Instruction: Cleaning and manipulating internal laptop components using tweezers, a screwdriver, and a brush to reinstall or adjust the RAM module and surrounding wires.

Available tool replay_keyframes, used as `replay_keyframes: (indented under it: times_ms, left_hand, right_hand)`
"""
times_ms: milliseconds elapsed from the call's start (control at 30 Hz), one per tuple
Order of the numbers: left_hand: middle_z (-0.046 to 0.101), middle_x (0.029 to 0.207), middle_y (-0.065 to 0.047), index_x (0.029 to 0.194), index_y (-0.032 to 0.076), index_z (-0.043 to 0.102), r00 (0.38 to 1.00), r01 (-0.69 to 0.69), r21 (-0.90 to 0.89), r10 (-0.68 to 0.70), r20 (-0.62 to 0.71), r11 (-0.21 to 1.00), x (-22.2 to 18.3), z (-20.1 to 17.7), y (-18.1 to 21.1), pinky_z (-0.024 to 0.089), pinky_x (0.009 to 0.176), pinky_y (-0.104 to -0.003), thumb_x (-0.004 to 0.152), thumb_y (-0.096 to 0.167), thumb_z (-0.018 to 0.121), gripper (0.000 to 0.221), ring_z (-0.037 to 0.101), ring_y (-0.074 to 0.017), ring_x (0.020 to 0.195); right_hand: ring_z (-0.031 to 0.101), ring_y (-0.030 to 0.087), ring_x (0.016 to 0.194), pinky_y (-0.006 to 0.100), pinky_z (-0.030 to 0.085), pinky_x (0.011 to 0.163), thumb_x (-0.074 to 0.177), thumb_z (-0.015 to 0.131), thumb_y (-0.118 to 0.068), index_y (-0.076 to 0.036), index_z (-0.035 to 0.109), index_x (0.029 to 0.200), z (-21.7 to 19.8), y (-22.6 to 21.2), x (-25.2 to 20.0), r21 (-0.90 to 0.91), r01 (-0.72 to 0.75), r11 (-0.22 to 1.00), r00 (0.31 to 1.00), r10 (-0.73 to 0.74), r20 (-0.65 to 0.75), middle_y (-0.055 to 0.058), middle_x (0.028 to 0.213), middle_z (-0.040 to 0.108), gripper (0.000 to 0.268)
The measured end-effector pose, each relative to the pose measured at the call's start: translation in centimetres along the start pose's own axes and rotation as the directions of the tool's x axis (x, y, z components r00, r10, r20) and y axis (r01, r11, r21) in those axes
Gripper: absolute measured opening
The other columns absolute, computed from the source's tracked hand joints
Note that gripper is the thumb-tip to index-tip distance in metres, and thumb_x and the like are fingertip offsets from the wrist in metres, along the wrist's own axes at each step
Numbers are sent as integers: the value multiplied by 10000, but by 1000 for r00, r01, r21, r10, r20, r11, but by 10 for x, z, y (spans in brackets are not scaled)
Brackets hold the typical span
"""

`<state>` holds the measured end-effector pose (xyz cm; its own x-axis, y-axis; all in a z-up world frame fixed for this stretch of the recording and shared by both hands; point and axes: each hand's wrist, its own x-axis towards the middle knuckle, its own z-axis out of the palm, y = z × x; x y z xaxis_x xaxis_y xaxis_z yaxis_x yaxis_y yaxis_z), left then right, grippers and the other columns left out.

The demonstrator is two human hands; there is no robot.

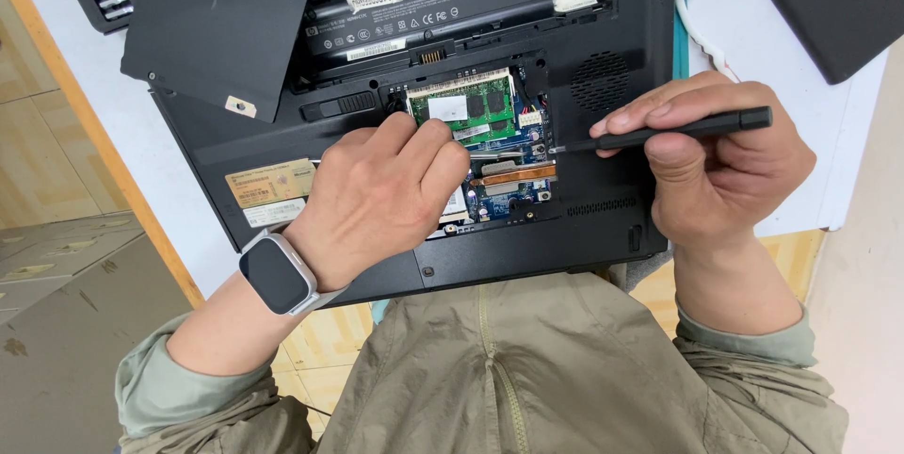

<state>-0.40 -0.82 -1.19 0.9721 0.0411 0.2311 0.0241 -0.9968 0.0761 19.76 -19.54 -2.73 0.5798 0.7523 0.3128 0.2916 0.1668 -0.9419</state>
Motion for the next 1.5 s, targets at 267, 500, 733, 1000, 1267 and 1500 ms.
replay_keyframes:
  times_ms: [267, 500, 733, 1000, 1267, 1500]
  left_hand:
    - [396, 761, 14, 849, 164, 472, 1000, -26, 27, 26, 1, 999, 1, 0, -1, 272, 493, -272, 910, -102, 505, 274, 360, -162, 651]
    - [391, 766, 12, 823, 170, 454, 1000, -27, 23, 27, -7, 999, 2, -2, 0, 273, 495, -275, 930, -99, 510, 295, 355, -162, 653]
    - [387, 766, 10, 822, 169, 461, 999, -32, 35, 32, -3, 999, 2, -2, 0, 301, 498, -278, 905, -105, 536, 296, 373, -171, 666]
    - [388, 761, 17, 805, 183, 449, 999, -44, 52, 45, -20, 998, 2, -2, 0, 295, 499, -271, 918, -94, 541, 312, 376, -160, 661]
    - [391, 764, 19, 809, 187, 455, 999, -41, 66, 43, -24, 997, 3, -3, 0, 299, 510, -275, 947, -75, 559, 314, 385, -160, 666]
    - [397, 757, 23, 807, 191, 457, 998, -34, 86, 38, -42, 996, 3, -2, 0, 291, 502, -271, 945, -75, 556, 316, 384, -155, 654]
  right_hand:
    - [728, 392, 766, 420, 678, 697, 1041, 577, -38, 96, 544, 996, -2, 7, -2, -8, 164, 986, 986, -164, 44, 271, 849, 626, 145]
    - [738, 396, 781, 421, 673, 704, 1033, 592, -34, 107, 565, 997, -3, 8, -3, -23, 195, 981, 979, -193, 68, 263, 860, 633, 148]
    - [747, 399, 779, 410, 652, 690, 1025, 602, -32, 117, 577, 987, -3, 11, -3, -8, 219, 976, 973, -217, 77, 248, 852, 636, 156]
    - [738, 407, 766, 420, 654, 689, 1026, 604, -37, 126, 583, 970, -2, 11, -2, -21, 240, 971, 968, -238, 75, 238, 845, 631, 173]
    - [742, 409, 770, 414, 650, 677, 1022, 612, -47, 123, 595, 952, -1, 8, -1, -43, 234, 971, 969, -230, 88, 238, 827, 618, 184]
    - [740, 410, 776, 417, 641, 689, 1023, 617, -47, 118, 581, 960, -1, 8, -3, -49, 228, 972, 971, -223, 89, 229, 838, 622, 181]
